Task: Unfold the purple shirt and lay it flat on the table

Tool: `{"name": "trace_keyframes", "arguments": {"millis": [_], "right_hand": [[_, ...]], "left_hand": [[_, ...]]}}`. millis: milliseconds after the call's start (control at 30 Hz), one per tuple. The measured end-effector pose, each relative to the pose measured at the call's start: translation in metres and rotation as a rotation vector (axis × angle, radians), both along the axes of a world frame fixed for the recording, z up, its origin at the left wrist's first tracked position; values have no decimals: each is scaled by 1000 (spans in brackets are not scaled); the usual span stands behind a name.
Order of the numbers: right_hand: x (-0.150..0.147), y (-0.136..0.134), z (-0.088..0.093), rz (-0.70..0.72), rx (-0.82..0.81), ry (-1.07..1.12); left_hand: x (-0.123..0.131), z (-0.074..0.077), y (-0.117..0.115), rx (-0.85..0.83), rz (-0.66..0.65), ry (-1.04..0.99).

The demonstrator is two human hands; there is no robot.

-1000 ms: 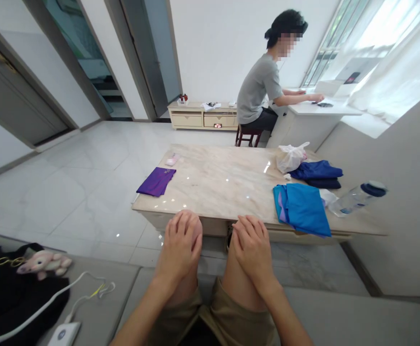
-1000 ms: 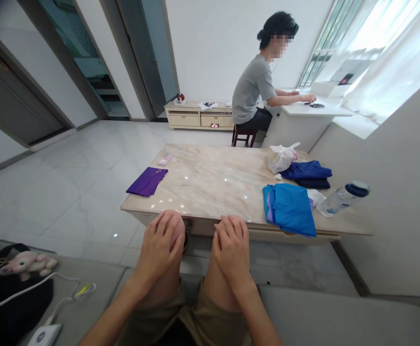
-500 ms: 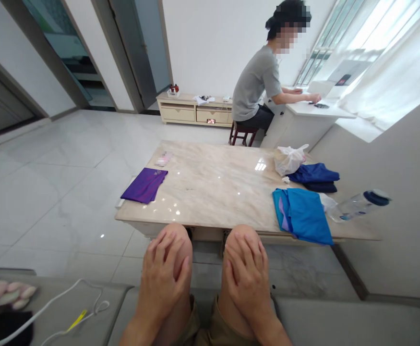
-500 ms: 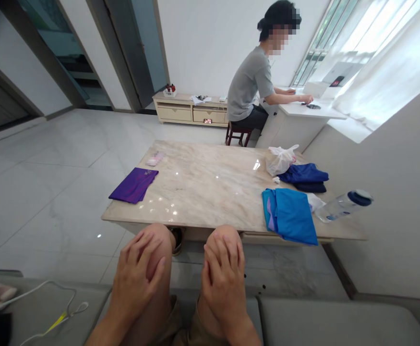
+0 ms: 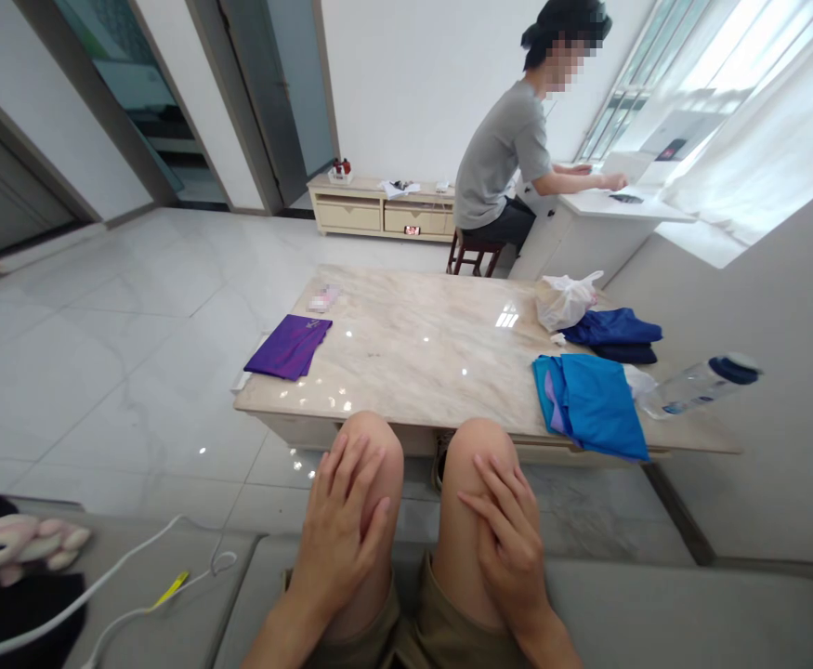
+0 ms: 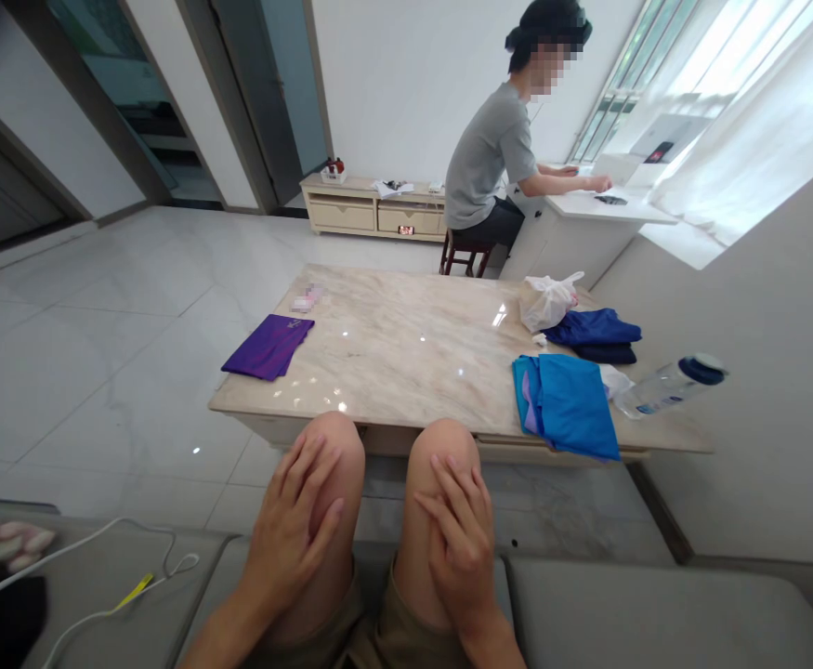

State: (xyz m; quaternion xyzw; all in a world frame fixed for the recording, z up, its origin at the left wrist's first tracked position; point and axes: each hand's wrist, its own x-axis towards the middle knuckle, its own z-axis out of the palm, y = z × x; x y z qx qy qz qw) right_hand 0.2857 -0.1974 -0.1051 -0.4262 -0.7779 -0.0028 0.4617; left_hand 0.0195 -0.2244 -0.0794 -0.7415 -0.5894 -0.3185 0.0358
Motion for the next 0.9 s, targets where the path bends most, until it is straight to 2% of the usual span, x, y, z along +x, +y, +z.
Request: {"name": "trace_keyframes", "arguments": {"millis": [167, 367, 500, 633, 733, 900], "right_hand": [[-1, 12, 2, -31, 25, 112], [-13, 26, -5, 44, 76, 204], [-23, 24, -7, 56, 58, 186], [-23, 13, -9, -1, 0, 97], [-15, 7, -9, -33, -24, 44], [-1, 7, -5, -55, 53, 53]], "left_hand": [[8, 6, 14, -3, 71, 2], [26, 9, 30, -26, 26, 16], [45, 5, 25, -32, 2, 61], [52, 1, 12, -52, 24, 81], [46, -4, 2, -41, 56, 68], [24, -9, -6, 3, 97, 4]]}}
